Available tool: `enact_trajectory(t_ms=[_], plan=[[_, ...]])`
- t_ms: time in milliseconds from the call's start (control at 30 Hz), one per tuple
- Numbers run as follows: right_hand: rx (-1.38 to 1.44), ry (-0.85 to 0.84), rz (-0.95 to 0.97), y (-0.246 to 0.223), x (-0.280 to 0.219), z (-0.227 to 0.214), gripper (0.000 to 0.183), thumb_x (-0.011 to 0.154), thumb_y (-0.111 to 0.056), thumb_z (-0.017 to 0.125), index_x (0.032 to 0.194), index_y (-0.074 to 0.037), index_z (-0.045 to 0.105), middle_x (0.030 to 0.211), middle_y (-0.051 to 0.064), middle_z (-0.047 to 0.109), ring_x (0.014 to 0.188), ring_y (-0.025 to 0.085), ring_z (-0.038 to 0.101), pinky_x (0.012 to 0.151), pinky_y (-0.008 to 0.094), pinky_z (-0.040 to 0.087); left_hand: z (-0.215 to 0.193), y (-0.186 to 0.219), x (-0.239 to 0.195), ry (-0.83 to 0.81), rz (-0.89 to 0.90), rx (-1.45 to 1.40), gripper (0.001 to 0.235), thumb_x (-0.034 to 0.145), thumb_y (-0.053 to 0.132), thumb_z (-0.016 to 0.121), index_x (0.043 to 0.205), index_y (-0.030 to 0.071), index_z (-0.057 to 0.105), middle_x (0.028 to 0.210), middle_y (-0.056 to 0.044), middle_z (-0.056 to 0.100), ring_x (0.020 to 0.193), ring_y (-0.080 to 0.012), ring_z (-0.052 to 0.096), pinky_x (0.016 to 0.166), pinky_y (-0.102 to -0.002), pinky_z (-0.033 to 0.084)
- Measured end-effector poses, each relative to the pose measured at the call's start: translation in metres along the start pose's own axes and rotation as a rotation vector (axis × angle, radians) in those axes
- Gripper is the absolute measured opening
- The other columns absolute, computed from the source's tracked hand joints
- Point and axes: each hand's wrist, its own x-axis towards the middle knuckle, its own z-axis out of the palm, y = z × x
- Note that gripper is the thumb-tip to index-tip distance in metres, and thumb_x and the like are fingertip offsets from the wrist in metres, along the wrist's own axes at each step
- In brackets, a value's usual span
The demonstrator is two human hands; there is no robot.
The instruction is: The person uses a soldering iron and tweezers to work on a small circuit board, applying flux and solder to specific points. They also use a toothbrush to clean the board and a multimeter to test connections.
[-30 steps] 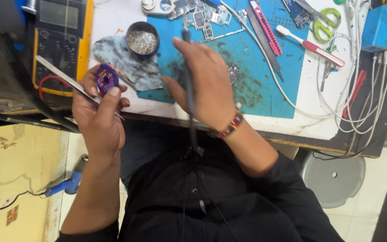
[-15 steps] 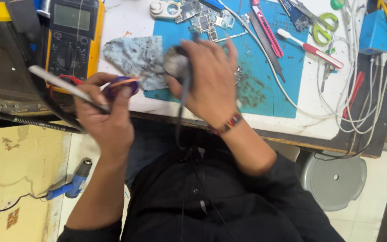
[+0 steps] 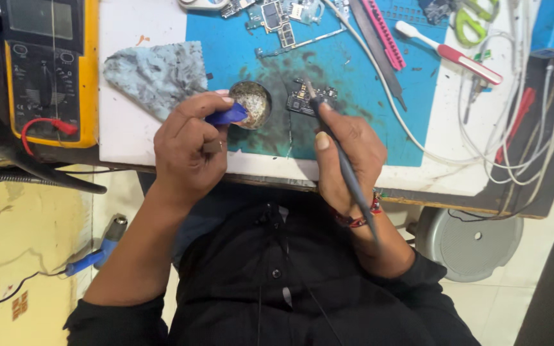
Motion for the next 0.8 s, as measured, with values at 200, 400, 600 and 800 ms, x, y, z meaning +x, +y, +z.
enact_trajectory(t_ms=[200, 400, 600, 800], plan=[[0.478, -0.061, 0.28, 0.003, 0.005, 0.018, 0.018, 0.097, 0.002, 0.076, 0.115, 0.0, 0.07, 0.091, 0.002, 0.068, 0.073, 0.003, 0.058, 0.064, 0.019, 0.045, 0.004, -0.002, -0.003, 0.046, -0.012, 0.0, 0.039, 0.086, -0.018, 0.072, 0.086, 0.005, 0.04, 0.125, -0.017, 0.068, 0.123, -0.0361, 0.07, 0.1, -0.041, 0.06], [0.424, -0.133, 0.214, 0.006, 0.013, 0.02, 0.012, 0.093, 0.004, 0.077, 0.103, 0.0, 0.071, 0.087, 0.002, 0.071, 0.07, 0.002, 0.06, 0.062, 0.019, 0.045, 0.006, -0.005, -0.001, 0.043, 0.04, 0.032, 0.038, 0.087, -0.018, 0.072, 0.085, 0.005, 0.041, 0.122, -0.016, 0.068, 0.121, -0.037, 0.07, 0.102, -0.044, 0.061], [0.369, -0.155, 0.237, 0.0, 0.019, 0.021, 0.013, 0.091, 0.001, 0.081, 0.102, -0.001, 0.074, 0.081, 0.002, 0.07, 0.067, 0.002, 0.058, 0.06, 0.02, 0.042, 0.006, -0.004, 0.0, 0.028, 0.065, 0.052, 0.037, 0.086, -0.019, 0.069, 0.082, 0.005, 0.041, 0.12, -0.016, 0.069, 0.12, -0.0374, 0.07, 0.102, -0.046, 0.061], [0.297, -0.183, 0.169, -0.005, 0.026, 0.022, 0.014, 0.089, -0.001, 0.082, 0.102, -0.001, 0.076, 0.084, 0.005, 0.073, 0.07, 0.007, 0.067, 0.063, 0.022, 0.048, 0.007, -0.004, 0.001, 0.017, 0.074, 0.069, 0.038, 0.086, -0.017, 0.071, 0.081, 0.006, 0.041, 0.119, -0.016, 0.069, 0.12, -0.0372, 0.07, 0.102, -0.046, 0.06]])
